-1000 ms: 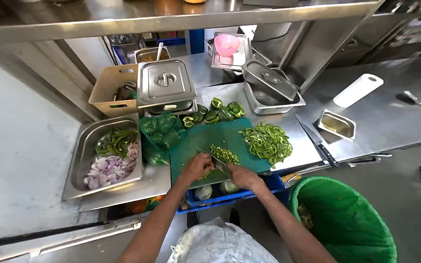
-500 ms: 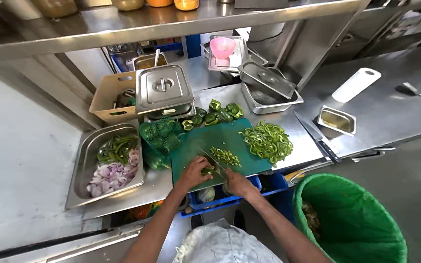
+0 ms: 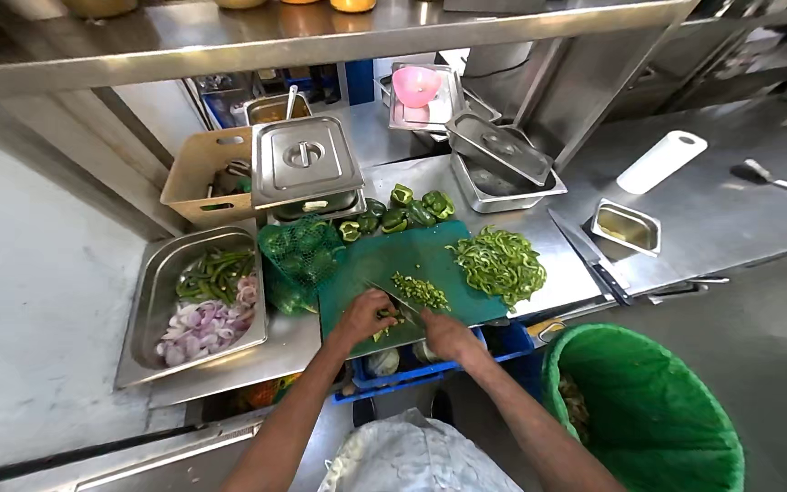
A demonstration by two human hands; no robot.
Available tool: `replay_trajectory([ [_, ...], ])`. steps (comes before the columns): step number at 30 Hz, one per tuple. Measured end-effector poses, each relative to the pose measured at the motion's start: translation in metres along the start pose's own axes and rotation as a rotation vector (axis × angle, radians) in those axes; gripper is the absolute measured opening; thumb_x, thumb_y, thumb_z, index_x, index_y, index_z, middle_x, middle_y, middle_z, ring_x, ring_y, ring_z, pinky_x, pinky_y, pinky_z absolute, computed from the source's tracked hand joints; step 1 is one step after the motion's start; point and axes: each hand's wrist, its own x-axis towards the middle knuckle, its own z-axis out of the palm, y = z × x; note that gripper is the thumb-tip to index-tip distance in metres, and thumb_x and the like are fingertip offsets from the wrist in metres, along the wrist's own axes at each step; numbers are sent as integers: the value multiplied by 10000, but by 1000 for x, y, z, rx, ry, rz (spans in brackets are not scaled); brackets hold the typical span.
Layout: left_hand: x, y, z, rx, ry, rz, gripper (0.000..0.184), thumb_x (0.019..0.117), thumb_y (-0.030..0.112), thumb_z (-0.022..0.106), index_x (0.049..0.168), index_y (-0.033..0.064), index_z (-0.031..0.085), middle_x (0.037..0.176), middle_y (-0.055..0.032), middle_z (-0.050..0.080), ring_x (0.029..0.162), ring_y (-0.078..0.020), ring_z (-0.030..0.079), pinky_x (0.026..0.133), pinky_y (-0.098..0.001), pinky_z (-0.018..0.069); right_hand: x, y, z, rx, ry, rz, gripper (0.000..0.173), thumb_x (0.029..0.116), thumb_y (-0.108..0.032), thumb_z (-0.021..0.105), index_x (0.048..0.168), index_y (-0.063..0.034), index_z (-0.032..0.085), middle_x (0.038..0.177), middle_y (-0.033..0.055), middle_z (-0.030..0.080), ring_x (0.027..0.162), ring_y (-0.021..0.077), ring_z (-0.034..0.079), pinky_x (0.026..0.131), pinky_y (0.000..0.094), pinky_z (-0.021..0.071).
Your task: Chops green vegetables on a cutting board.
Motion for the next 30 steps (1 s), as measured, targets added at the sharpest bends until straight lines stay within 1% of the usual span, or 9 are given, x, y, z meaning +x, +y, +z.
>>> replay_trajectory([
  [3,-2,-3,1,6,27,35,177,878,305,815,925,140,771,1005,11,732,1069,-135,668,988,-340,552,-26,-3,-20,-39,-45,26,425,1018,-165,532,1439,-132,491,1241,225,666,1169,427,651,940,635,522],
  [6,-2,-5,3,3,30,54,175,874,306,821,917,145,769,1002,15,730,1054,-136,668,987,-341,552,2,-6,14,56,-24,7,533,1002,-179,578,1508,-114,424,1278,243,651,1179,437,650,955,647,527],
  [8,-1,-4,2,8,21,34,186,878,319,818,927,147,769,1000,13,728,1044,-141,668,979,-346,551,19,-6,23,83,-12,-7,503,1023,-191,560,1498,-121,409,1256,239,656,1171,429,657,955,629,531],
  [13,-9,10,-11,-28,-13,-71,300,870,325,823,1099,144,752,1200,-54,680,1168,-171,640,1032,-378,545,23,-2,28,137,-10,-24,517,1040,-188,522,1535,-146,378,1261,242,657,1170,435,658,958,639,530],
  [16,-13,8,-12,2,-42,-47,202,895,264,790,1020,109,762,1126,-59,711,1158,-188,646,1042,-373,529,12,-4,20,82,5,-4,511,1006,-180,568,1495,-139,427,1250,234,663,1166,430,659,951,631,532],
  [21,-8,4,-8,44,-68,-4,136,895,236,786,908,102,768,1005,-33,734,1059,-183,674,990,-365,547,-35,-13,-11,-30,-23,41,459,1013,-139,529,1466,-134,455,1235,223,665,1161,424,658,925,614,538],
  [25,-3,2,-9,53,-91,15,131,902,241,785,889,112,761,971,-15,731,1026,-162,676,976,-354,550,12,-14,29,76,15,-3,484,1015,-175,557,1480,-132,429,1236,222,669,1140,420,675,924,621,550],
  [27,-2,3,-11,59,-94,24,131,905,243,780,892,114,762,969,-12,731,1029,-160,677,977,-349,549,9,-13,18,56,23,-18,509,980,-181,606,1467,-136,461,1213,223,680,1131,425,673,928,623,542],
  [30,-2,2,-13,49,-103,26,126,901,230,780,897,106,763,966,-25,728,1020,-177,673,964,-356,548,-18,-11,-6,15,-41,-13,499,996,-186,577,1475,-116,457,1258,236,655,1171,435,649,945,638,523],
])
